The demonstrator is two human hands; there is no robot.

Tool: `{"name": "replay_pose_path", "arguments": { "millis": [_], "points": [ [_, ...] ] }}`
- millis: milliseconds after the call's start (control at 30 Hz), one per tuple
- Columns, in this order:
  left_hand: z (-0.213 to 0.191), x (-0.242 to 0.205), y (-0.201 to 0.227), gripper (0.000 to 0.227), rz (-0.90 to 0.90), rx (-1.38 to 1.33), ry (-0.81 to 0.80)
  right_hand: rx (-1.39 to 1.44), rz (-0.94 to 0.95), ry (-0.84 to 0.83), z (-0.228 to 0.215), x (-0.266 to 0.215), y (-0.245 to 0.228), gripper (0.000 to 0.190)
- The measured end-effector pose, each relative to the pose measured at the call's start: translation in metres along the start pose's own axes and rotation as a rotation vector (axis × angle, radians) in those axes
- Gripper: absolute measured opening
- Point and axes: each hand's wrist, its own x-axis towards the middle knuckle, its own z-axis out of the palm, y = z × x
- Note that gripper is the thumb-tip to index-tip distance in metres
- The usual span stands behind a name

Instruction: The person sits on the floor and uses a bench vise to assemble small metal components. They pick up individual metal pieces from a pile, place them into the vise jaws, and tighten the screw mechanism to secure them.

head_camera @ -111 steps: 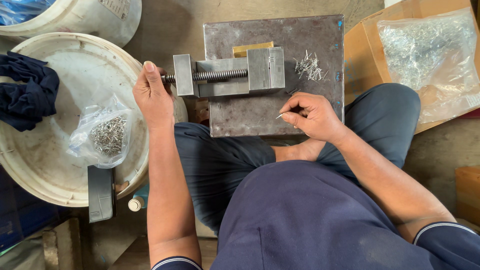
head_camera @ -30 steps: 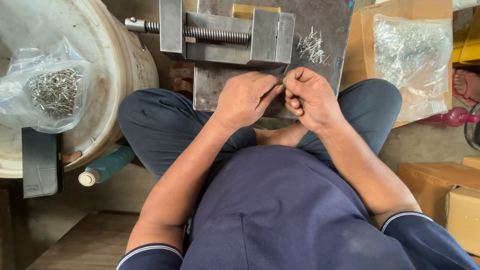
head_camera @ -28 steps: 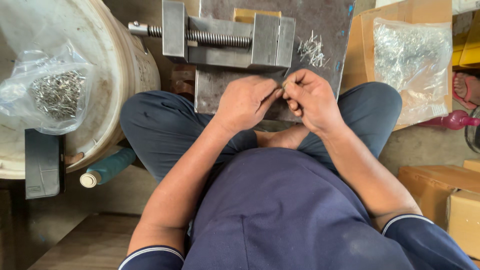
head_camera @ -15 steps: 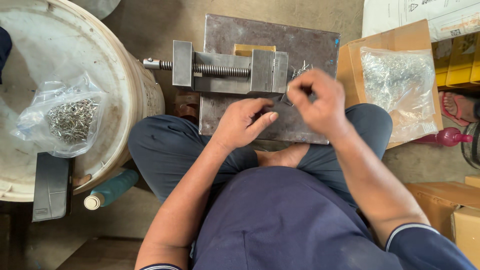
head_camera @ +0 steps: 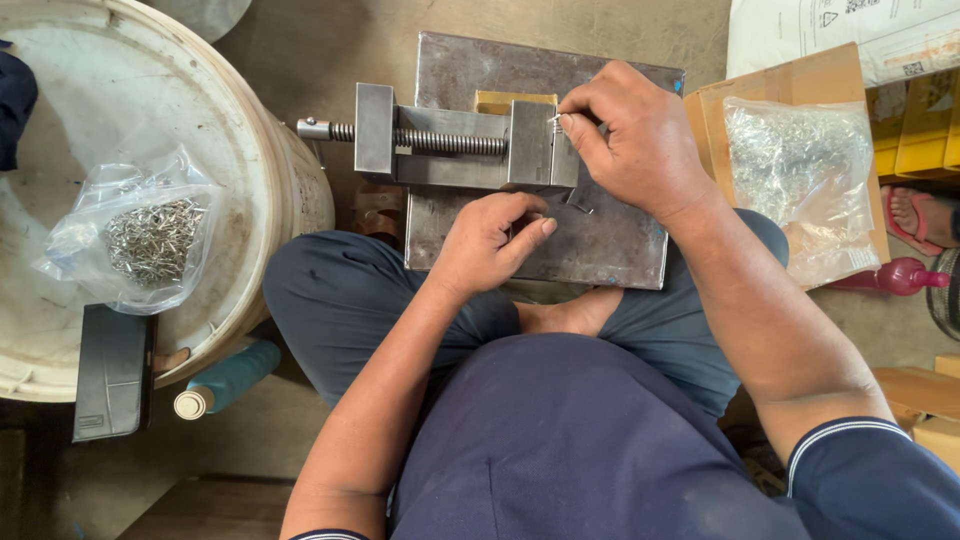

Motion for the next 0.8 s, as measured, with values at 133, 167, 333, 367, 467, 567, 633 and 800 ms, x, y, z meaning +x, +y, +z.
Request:
{"name": "replay_pose_path", "arguments": {
  "millis": [133,167,333,367,467,567,633,800],
  "points": [
    [-0.002,0.002,0.004,0.024,0.029,-0.007,0.029,0.088,0.050,0.023,-0.004,-0.016,0.004,0.008],
    [-0.004,0.004,0.003,0.022,0.055,0.008,0.032,0.143,0.109,0.039,-0.003,-0.023,0.005,0.009],
    [0.002,-0.004,-0.009,0.018,0.083,-0.022,0.043,0.156,0.294,0.014,0.013,-0.072,0.010,0.008],
    [0.002,-0.003,-0.010,0.018,0.083,-0.042,0.047,0.128,0.314,-0.014,0.016,-0.078,0.008,0.009],
    [0.003,-0.002,-0.008,0.018,0.084,-0.035,0.041,-0.002,0.252,-0.056,0.025,-0.091,0.002,0.010],
    [0.003,-0.002,-0.007,0.018,0.090,0.000,0.031,-0.065,0.177,-0.064,0.030,-0.093,-0.001,0.011],
    [0.003,-0.002,-0.007,0.017,0.098,0.013,0.037,-0.104,0.140,-0.067,0.033,-0.088,-0.001,0.014],
    [0.004,-0.004,-0.007,0.018,0.091,0.023,0.043,-0.183,0.135,-0.102,0.036,-0.083,0.000,0.019]
  ]
}}
